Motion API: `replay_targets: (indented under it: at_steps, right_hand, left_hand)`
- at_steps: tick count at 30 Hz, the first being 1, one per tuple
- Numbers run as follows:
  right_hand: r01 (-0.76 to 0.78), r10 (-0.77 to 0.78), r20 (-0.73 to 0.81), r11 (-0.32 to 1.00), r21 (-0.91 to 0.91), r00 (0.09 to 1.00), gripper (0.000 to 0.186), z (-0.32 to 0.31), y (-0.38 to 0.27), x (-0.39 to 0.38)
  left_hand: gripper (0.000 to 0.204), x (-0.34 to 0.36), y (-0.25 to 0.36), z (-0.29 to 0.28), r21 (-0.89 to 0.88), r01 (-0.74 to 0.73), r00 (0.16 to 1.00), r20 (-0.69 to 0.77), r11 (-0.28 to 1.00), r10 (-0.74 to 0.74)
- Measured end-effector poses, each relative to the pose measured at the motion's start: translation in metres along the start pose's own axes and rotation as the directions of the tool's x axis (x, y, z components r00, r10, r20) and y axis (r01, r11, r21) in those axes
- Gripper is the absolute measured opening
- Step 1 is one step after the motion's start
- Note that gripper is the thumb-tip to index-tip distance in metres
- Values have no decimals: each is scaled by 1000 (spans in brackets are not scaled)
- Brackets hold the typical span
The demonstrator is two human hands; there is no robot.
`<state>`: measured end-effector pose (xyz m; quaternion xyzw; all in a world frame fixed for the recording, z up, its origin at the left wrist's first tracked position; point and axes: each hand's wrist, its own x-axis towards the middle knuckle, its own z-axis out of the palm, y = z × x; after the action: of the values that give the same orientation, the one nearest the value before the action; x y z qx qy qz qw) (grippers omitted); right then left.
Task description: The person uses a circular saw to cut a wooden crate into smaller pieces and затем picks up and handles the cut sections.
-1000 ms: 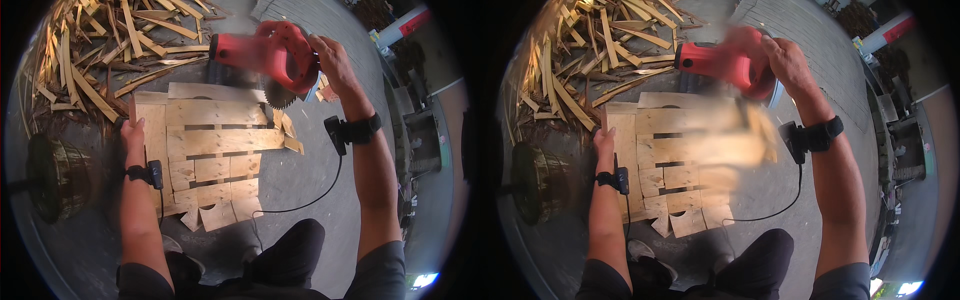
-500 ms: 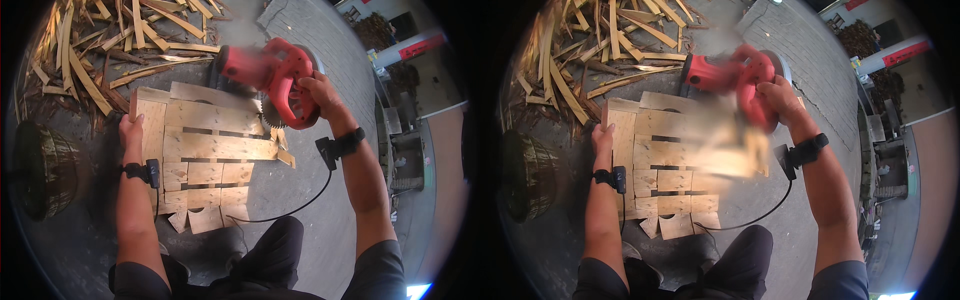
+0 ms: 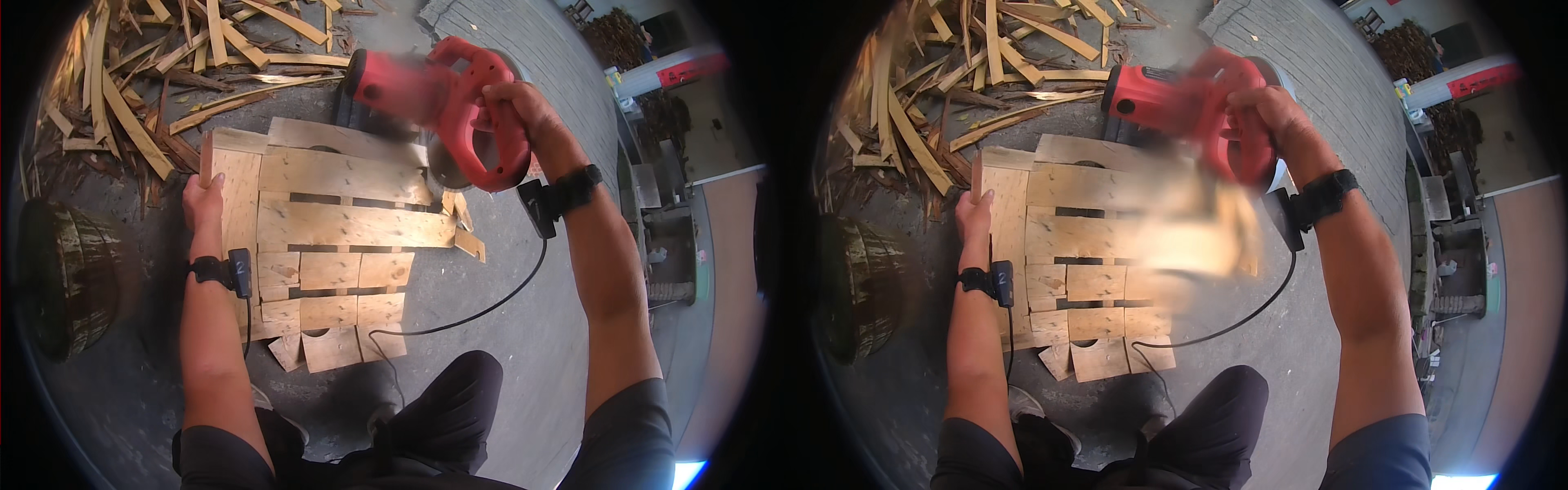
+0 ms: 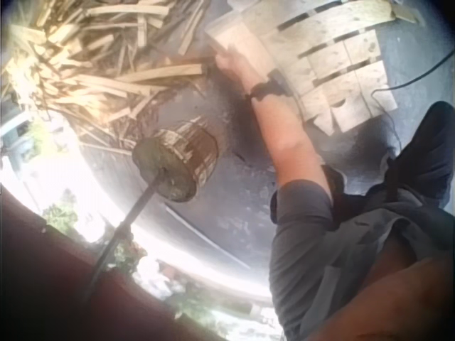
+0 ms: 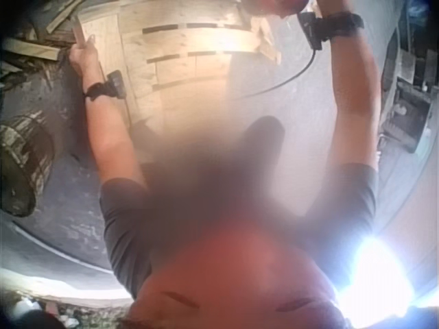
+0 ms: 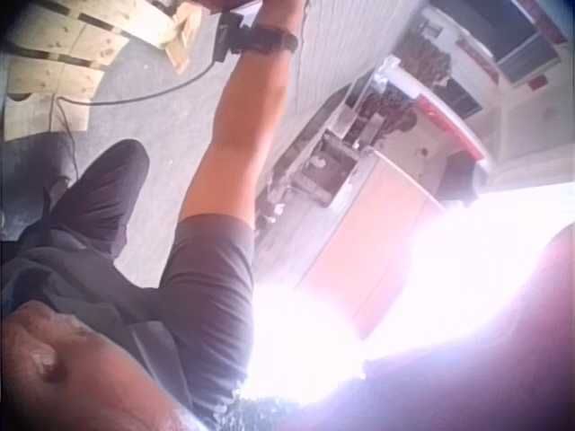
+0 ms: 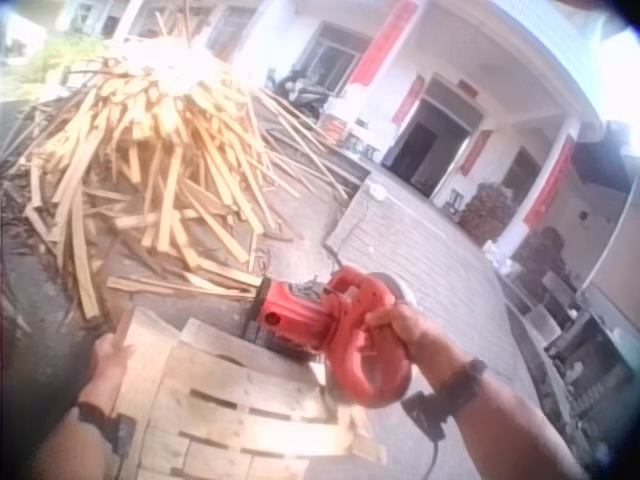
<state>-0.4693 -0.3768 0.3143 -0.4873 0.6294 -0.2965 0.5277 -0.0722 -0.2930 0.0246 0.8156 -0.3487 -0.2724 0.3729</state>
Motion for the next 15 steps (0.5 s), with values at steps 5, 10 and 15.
replay_targets:
  at_steps: [5,10,15]
  right_hand:
    - [0,-2,-60,999,-33,998,23,4,0,-3]
    - [30,-33,-73,999,-38,997,20,10,30,-6]
    - [137,-145,-134,988,-72,980,20,18,69,-3]
  left_hand:
    - [34,-3,6,-1,13,-9,1000,10,1000,9]
    - [35,-7,11,-1,15,3,1000,-9,1000,-2]
    - [36,-5,15,-2,-29,8,1000,-8,1000,-8]
